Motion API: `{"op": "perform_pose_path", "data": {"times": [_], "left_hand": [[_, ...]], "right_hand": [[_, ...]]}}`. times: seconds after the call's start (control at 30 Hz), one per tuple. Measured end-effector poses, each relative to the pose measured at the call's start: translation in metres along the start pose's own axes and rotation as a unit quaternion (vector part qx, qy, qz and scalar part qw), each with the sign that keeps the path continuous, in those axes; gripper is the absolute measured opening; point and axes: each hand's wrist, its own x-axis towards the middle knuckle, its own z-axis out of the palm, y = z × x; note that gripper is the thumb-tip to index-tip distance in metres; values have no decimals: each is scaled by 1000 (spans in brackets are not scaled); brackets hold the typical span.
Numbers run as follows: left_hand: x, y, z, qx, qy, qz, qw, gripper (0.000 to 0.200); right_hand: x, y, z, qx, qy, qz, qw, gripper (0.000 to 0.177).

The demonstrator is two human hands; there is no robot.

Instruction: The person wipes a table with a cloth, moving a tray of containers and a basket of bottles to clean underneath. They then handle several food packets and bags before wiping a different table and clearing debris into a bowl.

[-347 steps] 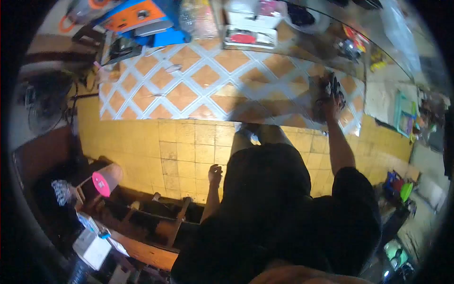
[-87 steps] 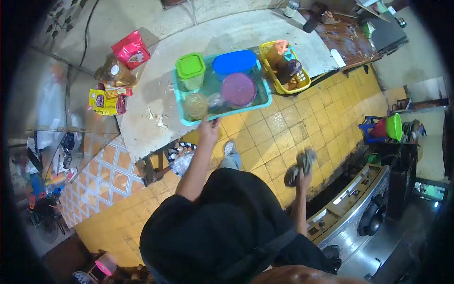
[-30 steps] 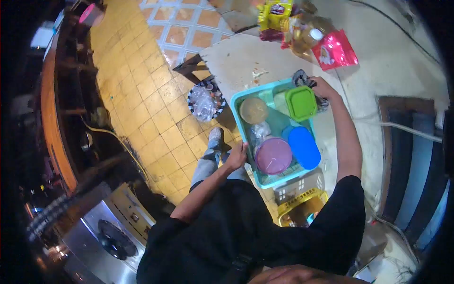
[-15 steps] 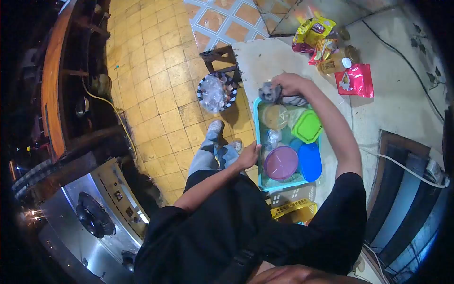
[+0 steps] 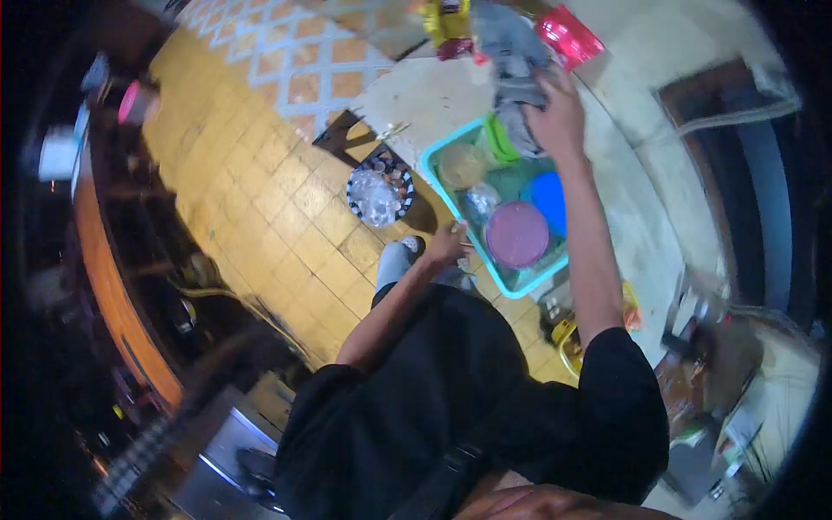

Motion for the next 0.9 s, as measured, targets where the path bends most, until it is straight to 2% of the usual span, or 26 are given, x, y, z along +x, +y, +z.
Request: {"op": "perform_pose_path", "data": {"times": [0.07,0.1,0.13,0.17,0.2,0.23,0.27,0.3,0.33,0.37,0.4,0.43,0.47,0.5,0.53,0.57,0.6,0.63,0.67,0.7,0.73,0.8,0.83,0.9], "left_hand": [[9,-30,-13,-114,-151,152,970,40],[-3,84,-34,-337,-37,-257,905,39],[5,64,-41,-317,-68,-264,908,39],[18,23,-54,-227,-150,-140,952,39],[26,0,-68,-139,-233,-9,963,38],[30,12,-79,-252,-244,-144,925,39],[41,9,-98,-377,-297,-183,858,40],[45,22,-107,-364,-212,-204,884,40],[49,38,-116,-346,-122,-218,904,40],[87,-41,-129,-232,-167,-85,955,40],[124,-115,-141,-117,-172,54,977,40],[125,-44,-144,-153,-112,-127,974,40],[124,42,-147,-211,-17,-296,932,39],[129,46,-151,-203,-23,-299,932,39],[136,49,-158,-191,-69,-236,950,37],[144,51,-161,-181,-113,-168,962,35],[153,42,-161,-179,-116,-166,963,35],[159,33,-161,-97,-156,-45,982,32],[161,34,-165,-11,-193,78,978,29],[161,34,-164,-48,-184,52,980,27],[163,35,-168,-47,-184,56,980,27],[165,50,-169,-23,-282,177,942,26],[161,55,-165,-28,-241,64,968,23],[161,54,-169,-21,-247,72,966,23]], "right_hand": [[-48,35,-52,4,65,87,994,49],[-78,47,-76,-4,98,130,987,48],[-115,62,-91,-6,132,180,975,46],[-157,72,-98,-10,165,229,959,44],[-198,70,-106,-28,181,258,949,44],[-236,61,-111,-59,203,314,926,36],[-270,44,-111,-87,223,366,899,29],[-298,21,-107,-105,235,389,885,29],[-320,-4,-100,-62,257,416,870,30],[-338,-26,-91,-19,281,436,855,30],[-358,-40,-73,15,287,488,824,33],[-373,-50,-55,10,253,486,837,34],[-386,-59,-34,9,217,483,848,36],[-394,-68,-9,-31,207,510,835,33],[-397,-77,18,-70,195,535,819,31],[-397,-84,42,-182,150,530,815,29],[-385,-95,50,-183,153,530,814,29],[-374,-107,58,-193,165,550,795,31],[-368,-116,66,-201,176,571,776,34],[-366,-117,73,-179,168,625,741,38],[-362,-121,78,-177,172,624,742,38],[-352,-133,83,-222,186,562,775,39],[-345,-135,85,-226,189,559,775,39],[-325,-155,92,-175,148,522,821,38]]}}
